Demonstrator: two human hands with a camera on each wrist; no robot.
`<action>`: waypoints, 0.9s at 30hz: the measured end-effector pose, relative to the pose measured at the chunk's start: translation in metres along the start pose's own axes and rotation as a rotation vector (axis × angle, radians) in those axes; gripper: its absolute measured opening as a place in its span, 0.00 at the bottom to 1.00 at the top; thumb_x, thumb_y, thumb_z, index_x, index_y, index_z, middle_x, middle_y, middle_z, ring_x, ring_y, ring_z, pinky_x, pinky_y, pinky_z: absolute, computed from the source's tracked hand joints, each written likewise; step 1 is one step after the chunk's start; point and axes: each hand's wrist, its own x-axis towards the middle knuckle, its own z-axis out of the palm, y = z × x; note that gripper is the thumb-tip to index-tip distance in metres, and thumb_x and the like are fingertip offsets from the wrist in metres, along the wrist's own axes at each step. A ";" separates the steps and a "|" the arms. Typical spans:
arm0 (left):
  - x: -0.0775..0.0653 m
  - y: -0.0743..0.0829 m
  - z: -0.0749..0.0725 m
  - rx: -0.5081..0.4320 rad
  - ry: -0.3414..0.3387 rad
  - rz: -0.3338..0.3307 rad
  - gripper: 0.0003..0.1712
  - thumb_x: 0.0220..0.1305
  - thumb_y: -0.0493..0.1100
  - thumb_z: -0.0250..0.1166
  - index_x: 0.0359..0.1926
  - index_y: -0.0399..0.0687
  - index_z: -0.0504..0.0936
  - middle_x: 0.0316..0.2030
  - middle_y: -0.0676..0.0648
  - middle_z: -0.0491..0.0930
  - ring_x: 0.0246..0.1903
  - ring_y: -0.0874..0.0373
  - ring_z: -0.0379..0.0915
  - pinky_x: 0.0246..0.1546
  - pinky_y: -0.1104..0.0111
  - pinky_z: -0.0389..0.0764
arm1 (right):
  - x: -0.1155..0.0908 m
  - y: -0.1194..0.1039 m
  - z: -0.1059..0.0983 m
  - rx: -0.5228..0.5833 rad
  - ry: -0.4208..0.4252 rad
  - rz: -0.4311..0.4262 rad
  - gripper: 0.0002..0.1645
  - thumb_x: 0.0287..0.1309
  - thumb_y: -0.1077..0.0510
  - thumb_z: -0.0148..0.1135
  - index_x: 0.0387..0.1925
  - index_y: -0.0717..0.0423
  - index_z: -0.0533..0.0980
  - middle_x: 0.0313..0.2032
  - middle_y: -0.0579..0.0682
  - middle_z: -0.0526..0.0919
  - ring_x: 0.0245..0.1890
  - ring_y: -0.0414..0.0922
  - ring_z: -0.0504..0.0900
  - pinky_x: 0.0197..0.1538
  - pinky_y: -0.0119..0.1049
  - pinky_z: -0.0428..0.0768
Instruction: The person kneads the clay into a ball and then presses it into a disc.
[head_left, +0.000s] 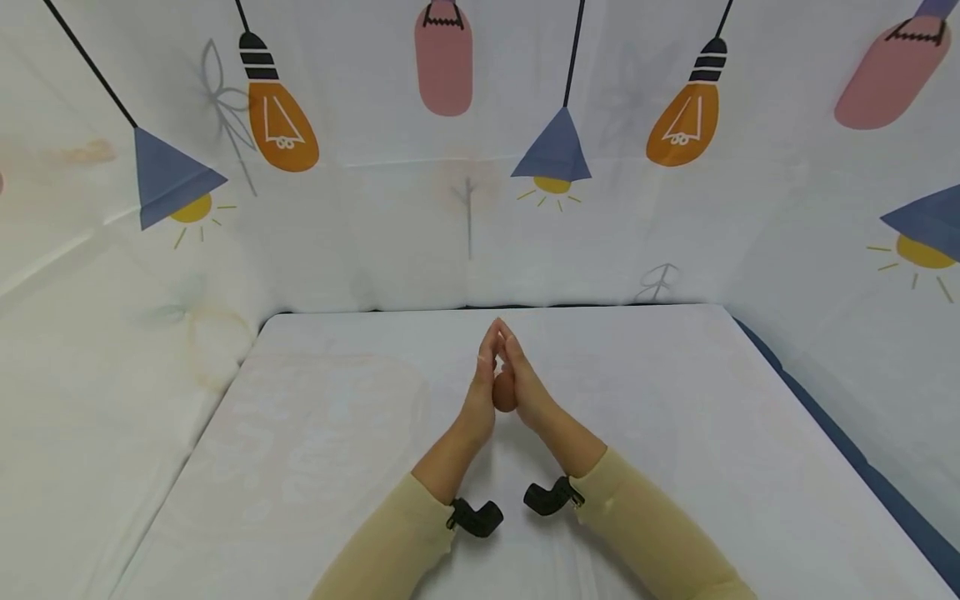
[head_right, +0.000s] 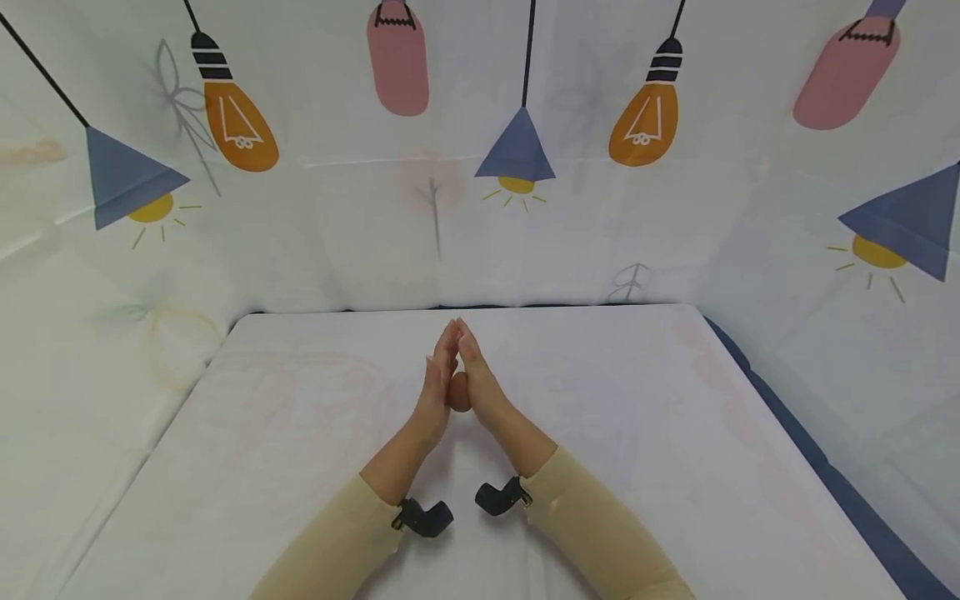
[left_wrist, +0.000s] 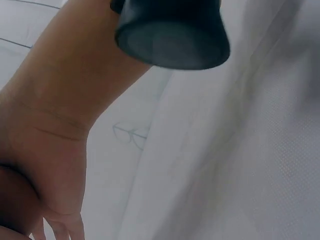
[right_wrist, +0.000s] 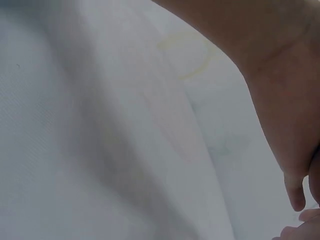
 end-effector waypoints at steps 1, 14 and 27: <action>0.001 0.000 0.000 0.014 0.024 -0.009 0.52 0.66 0.80 0.22 0.81 0.55 0.39 0.79 0.50 0.36 0.77 0.51 0.31 0.70 0.38 0.35 | -0.002 -0.001 0.002 0.006 -0.006 -0.007 0.52 0.67 0.21 0.32 0.81 0.44 0.41 0.79 0.54 0.44 0.78 0.53 0.41 0.74 0.60 0.35; 0.005 -0.003 -0.002 0.158 -0.010 -0.124 0.44 0.72 0.73 0.17 0.80 0.59 0.33 0.79 0.51 0.32 0.77 0.47 0.31 0.70 0.38 0.40 | -0.011 -0.017 0.004 -0.112 0.026 -0.146 0.51 0.68 0.22 0.24 0.80 0.47 0.43 0.78 0.52 0.49 0.78 0.49 0.44 0.75 0.54 0.43; -0.001 -0.005 -0.003 -0.181 -0.172 -0.140 0.59 0.61 0.84 0.25 0.80 0.52 0.33 0.79 0.42 0.32 0.76 0.40 0.37 0.70 0.37 0.31 | 0.002 -0.022 -0.011 -0.033 0.088 -0.177 0.48 0.73 0.27 0.25 0.79 0.55 0.50 0.77 0.57 0.52 0.77 0.48 0.47 0.76 0.46 0.43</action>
